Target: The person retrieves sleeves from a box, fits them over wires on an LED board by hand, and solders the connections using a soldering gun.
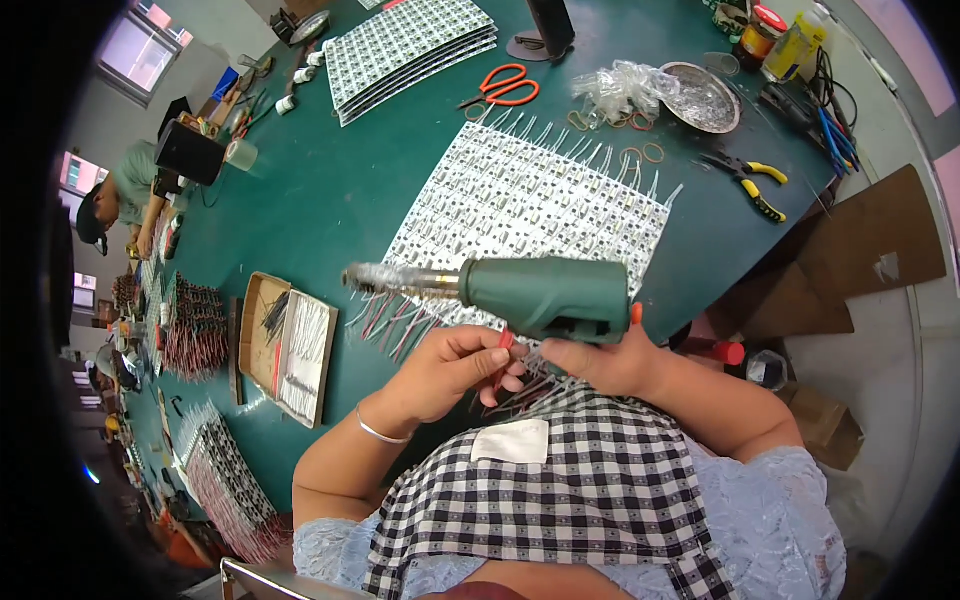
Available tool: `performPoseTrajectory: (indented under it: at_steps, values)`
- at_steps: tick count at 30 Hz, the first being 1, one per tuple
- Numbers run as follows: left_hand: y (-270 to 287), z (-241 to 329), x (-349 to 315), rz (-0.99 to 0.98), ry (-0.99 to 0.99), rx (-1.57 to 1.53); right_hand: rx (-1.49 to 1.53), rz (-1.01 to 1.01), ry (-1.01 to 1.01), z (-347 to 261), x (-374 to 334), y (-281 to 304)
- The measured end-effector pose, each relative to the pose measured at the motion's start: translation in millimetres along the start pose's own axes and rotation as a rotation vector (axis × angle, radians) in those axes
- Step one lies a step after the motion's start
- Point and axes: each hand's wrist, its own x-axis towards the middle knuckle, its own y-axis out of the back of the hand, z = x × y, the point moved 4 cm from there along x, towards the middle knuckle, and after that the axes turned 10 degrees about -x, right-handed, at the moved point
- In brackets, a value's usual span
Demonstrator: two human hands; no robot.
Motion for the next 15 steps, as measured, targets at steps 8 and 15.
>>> performPoseTrajectory:
  at_steps: [8,15]
  values:
    - [21,0,28,0.002,0.025,-0.168,0.073,0.045,-0.023,12,24,5]
    - [19,7,32,0.073,0.058,-0.185,0.123,0.065,-0.039,7,26,9]
